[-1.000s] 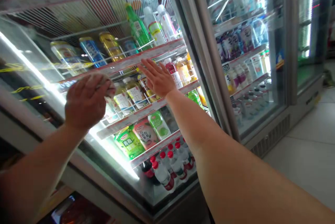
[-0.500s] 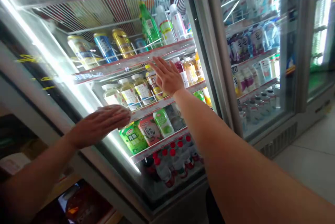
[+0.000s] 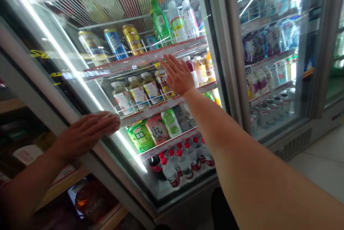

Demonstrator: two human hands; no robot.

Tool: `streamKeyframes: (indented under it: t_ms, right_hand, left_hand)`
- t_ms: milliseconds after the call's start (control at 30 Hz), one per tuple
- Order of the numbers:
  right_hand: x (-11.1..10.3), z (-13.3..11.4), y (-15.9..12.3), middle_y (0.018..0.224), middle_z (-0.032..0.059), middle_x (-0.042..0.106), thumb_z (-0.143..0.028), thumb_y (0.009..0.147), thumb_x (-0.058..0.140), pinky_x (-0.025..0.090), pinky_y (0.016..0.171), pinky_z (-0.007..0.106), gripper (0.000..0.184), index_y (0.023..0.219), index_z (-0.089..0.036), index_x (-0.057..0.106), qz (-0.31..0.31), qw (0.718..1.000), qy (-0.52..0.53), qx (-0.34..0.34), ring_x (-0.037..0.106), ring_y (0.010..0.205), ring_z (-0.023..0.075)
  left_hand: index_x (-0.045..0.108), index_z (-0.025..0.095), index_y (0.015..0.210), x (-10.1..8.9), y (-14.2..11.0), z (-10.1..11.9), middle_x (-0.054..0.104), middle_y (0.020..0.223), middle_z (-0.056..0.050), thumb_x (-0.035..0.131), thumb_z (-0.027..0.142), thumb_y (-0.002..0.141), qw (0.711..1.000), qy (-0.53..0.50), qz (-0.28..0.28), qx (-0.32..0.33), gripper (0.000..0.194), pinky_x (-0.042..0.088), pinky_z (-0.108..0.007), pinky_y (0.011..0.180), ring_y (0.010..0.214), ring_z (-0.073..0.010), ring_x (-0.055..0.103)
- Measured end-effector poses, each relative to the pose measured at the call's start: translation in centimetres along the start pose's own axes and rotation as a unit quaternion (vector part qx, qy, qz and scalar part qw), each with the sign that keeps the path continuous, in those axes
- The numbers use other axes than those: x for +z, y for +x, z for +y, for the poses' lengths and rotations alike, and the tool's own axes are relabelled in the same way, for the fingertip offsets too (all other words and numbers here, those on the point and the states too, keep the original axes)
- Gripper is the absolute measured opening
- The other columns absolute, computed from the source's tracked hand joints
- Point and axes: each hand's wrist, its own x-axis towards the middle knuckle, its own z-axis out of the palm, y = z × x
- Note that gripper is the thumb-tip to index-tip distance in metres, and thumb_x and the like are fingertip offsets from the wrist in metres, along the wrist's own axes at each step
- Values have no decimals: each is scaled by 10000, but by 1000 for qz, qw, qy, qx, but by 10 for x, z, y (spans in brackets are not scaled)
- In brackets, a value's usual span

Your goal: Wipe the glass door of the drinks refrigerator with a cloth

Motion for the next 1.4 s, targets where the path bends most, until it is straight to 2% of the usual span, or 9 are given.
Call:
streamKeyframes:
  t_ms: [133, 333, 533, 733, 867, 967, 1167, 1333, 1400]
  right_hand:
    - [0, 1, 0, 1676, 8, 362, -212, 965, 323, 204, 1336, 513, 649, 1603, -232, 436, -3, 1000, 19, 5, 291, 1587, 234]
    - [-1, 2, 0, 1683, 7, 348, -224, 959, 339, 177, 1341, 527, 659, 1612, -231, 423, -17, 999, 36, 8, 272, 1594, 248]
    - [0, 2, 0, 1679, 0, 356, -225, 965, 335, 182, 1339, 524, 651, 1609, -242, 426, -9, 999, 31, 8, 281, 1591, 234]
    - [0, 2, 1, 1687, -1, 339, -205, 955, 351, 156, 1350, 515, 656, 1605, -241, 432, -21, 999, 28, 12, 268, 1596, 234]
    - [0, 0, 1, 1682, 2, 351, -198, 963, 336, 190, 1341, 504, 641, 1595, -229, 439, -12, 1000, -3, 9, 292, 1587, 219]
    - [-1, -2, 1, 1687, 0, 340, -204, 977, 324, 190, 1342, 491, 635, 1602, -233, 430, -22, 1000, -12, 10, 284, 1590, 216]
    - [-2, -3, 1, 1699, -17, 310, -199, 985, 325, 186, 1347, 485, 641, 1620, -249, 398, -32, 999, -29, 13, 260, 1599, 209]
    - [-4, -4, 1, 1698, -13, 312, -201, 981, 341, 205, 1343, 480, 639, 1615, -243, 407, -38, 998, -40, 9, 261, 1599, 203]
    - [-5, -4, 1, 1699, -15, 309, -202, 982, 337, 199, 1346, 480, 643, 1619, -246, 402, -44, 998, -40, 11, 256, 1601, 201]
  left_hand:
    - [275, 381, 1669, -5, 2, -6, 393, 1655, -57, 600, 41, 988, 987, 74, 62, -126, 829, 369, -581, 1258, 1551, -349, 339]
    - [517, 361, 1539, 0, 18, 3, 499, 1595, 35, 457, 16, 1022, 999, -33, -10, 35, 624, 311, -451, 1323, 1520, -235, 419]
    - [530, 216, 1510, -5, 29, -8, 429, 1645, -92, 574, 44, 992, 978, 86, 89, -166, 548, 368, -579, 1265, 1552, -334, 349]
    - [547, 334, 1506, 11, 42, 19, 536, 1569, 49, 441, 110, 1079, 995, -16, -47, 85, 493, 265, -414, 1329, 1533, -194, 399]
    - [579, 248, 1476, 0, 61, -5, 517, 1587, -41, 507, 64, 1042, 994, 64, 61, -65, 476, 365, -505, 1265, 1533, -286, 396]
    - [555, 193, 1489, 6, 76, 2, 502, 1588, -127, 557, 62, 1015, 973, 105, 137, -150, 492, 404, -580, 1225, 1555, -342, 340]
    - [551, 286, 1488, 20, 100, 14, 532, 1575, 12, 465, 134, 1101, 987, 24, 40, 152, 424, 338, -453, 1304, 1539, -219, 389]
    - [559, 211, 1482, 3, 119, -9, 484, 1610, -73, 532, 92, 1060, 978, 91, 147, -113, 440, 382, -552, 1254, 1530, -320, 390]
    - [539, 203, 1506, 7, 122, 0, 455, 1627, -95, 538, 91, 1050, 974, 89, 153, -138, 470, 351, -587, 1262, 1560, -343, 325]
